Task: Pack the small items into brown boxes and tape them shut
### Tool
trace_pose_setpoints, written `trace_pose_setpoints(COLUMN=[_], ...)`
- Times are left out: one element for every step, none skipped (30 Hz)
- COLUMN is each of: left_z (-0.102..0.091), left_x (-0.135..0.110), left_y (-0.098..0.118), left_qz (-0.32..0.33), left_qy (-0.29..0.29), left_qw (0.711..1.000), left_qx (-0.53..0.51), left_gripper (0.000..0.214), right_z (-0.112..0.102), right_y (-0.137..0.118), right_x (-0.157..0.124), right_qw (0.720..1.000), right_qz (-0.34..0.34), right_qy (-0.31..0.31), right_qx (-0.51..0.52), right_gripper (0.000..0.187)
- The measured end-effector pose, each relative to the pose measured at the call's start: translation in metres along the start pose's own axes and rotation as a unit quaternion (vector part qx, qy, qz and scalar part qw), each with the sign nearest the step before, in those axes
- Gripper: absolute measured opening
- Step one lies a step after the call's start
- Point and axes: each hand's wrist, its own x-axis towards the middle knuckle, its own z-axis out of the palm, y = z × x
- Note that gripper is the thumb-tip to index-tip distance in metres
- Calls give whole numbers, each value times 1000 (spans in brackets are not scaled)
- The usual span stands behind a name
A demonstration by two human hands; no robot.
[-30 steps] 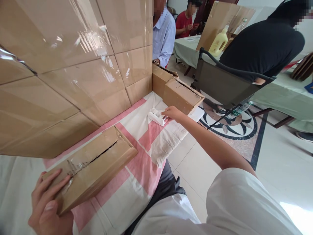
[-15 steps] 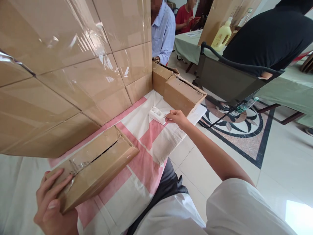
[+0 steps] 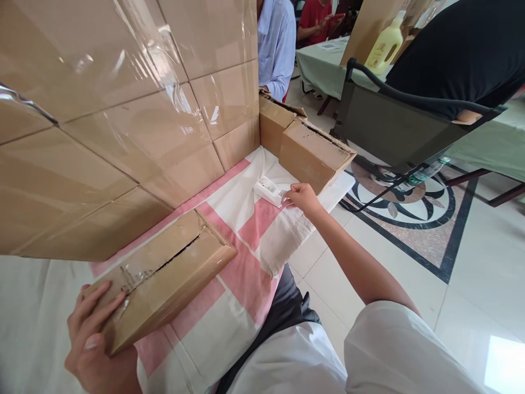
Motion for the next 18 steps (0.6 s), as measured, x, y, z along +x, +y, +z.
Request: trace_pose_setpoints(left_z=[0,1,1,1,1,0,0,-1,-2,-2,-3,-3,-3,-2,-2,0,1,3], left_x=[0,0,1,1,0,0,0,0,-1,-1,-2,-2,-2,-3,-3,-2,-2,-2], left_y=[0,1,1,1,1,1,1,0,-1,-1,-2,-2,-3,-3,-4,-4,-4,-5], left_qz=[1,1,2,3,6,6,5,3,2,2,5,7,9,9,8,8,10,17], left_qy=[0,1,2,1,2,2,0,-4,-6,-7,-6,-6,-5,-4,-5,-3,4,11], left_qw=[1000,1000,1000,1000,1000,1000,1000,1000,999,999,999,999,999,999,999,999,999,999], left_qx=[1,2,5,10,14,17,22,27,32,37,43,49,52,53,53,52,49,45], left_gripper=[42,42,42,41,40,40,40,40,40,41,41,41,41,42,43,44,45,45], right_z=[-1,-1,-2,-3,-5,-6,-7,-8,-9,-10,-11,-12,-13,-14,-14,-15,-15,-14], right_y=[-2,-3,-6,-8,-10,-12,-12,-12,-11,-9,-7,-4,0,3,5,7,9,11], right_x=[0,0,0,1,1,1,2,2,3,3,3,2,2,1,0,-1,-1,-1], right_qw=[1000,1000,999,999,998,997,996,996,995,995,994,994,993,993,992,992,992,992], right_qz=[10,21,34,48,62,73,80,81,77,70,59,48,35,20,5,-8,-18,-23], right_qy=[0,0,-2,-6,-13,-21,-30,-39,-46,-52,-56,-59,-62,-64,-68,-73,-77,-77], right_qx=[-1,-1,1,3,5,7,13,23,37,53,70,84,93,99,102,102,101,98], right_gripper=[72,73,73,73,72,71,69,68,66,65,63,61,58,56,55,53,53,54])
